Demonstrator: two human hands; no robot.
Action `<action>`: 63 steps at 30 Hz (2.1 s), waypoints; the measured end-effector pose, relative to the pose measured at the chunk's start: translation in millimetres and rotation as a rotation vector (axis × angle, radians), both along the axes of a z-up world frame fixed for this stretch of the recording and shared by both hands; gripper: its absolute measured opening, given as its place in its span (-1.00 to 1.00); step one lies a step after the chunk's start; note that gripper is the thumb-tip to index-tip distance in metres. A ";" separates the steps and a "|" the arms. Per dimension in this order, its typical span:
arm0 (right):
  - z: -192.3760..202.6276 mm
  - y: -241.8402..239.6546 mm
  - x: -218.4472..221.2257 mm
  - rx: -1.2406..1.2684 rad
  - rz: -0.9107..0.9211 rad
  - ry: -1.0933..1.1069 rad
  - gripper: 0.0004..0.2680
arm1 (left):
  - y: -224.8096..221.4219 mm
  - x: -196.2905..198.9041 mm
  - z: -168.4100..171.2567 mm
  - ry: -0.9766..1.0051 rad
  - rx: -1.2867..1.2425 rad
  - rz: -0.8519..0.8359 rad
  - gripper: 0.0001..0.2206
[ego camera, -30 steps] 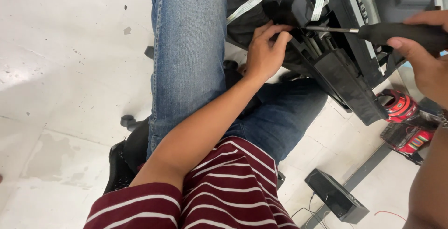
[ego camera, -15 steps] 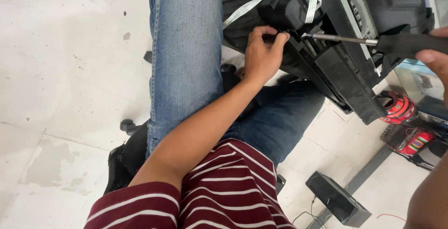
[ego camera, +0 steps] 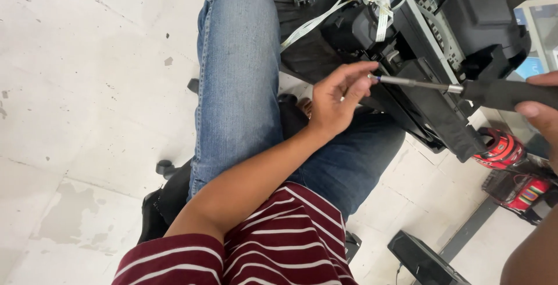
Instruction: Disassembling a printer by removing screws and internal components using a screwdriver
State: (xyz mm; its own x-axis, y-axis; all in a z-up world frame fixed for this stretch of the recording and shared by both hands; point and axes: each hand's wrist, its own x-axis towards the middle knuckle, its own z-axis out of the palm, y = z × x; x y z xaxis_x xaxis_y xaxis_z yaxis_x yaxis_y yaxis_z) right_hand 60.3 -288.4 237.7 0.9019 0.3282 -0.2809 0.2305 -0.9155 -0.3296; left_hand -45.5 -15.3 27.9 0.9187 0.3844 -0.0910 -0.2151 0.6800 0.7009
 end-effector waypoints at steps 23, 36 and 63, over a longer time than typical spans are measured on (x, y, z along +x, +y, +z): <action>-105.9 -95.9 -195.7 0.995 -1.024 -0.695 -0.70 | 18.3 43.4 -85.3 0.794 0.245 0.129 -0.75; -189.9 -59.5 -188.6 1.272 -1.556 -0.705 -0.81 | 33.1 127.3 -113.0 0.820 0.073 0.192 -0.71; -178.2 -52.3 -169.8 1.334 -1.426 -0.443 -0.74 | -9.4 50.7 -36.3 0.616 0.218 -0.196 -0.19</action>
State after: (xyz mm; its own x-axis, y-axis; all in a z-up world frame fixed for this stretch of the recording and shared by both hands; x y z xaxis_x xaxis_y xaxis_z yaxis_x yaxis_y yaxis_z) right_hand -109.5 -340.7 59.6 0.5795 -0.7793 -0.2386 -0.0643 0.2481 -0.9666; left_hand 5.2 -24.7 -8.4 0.7784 0.2850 -0.5594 0.3803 0.4949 0.7813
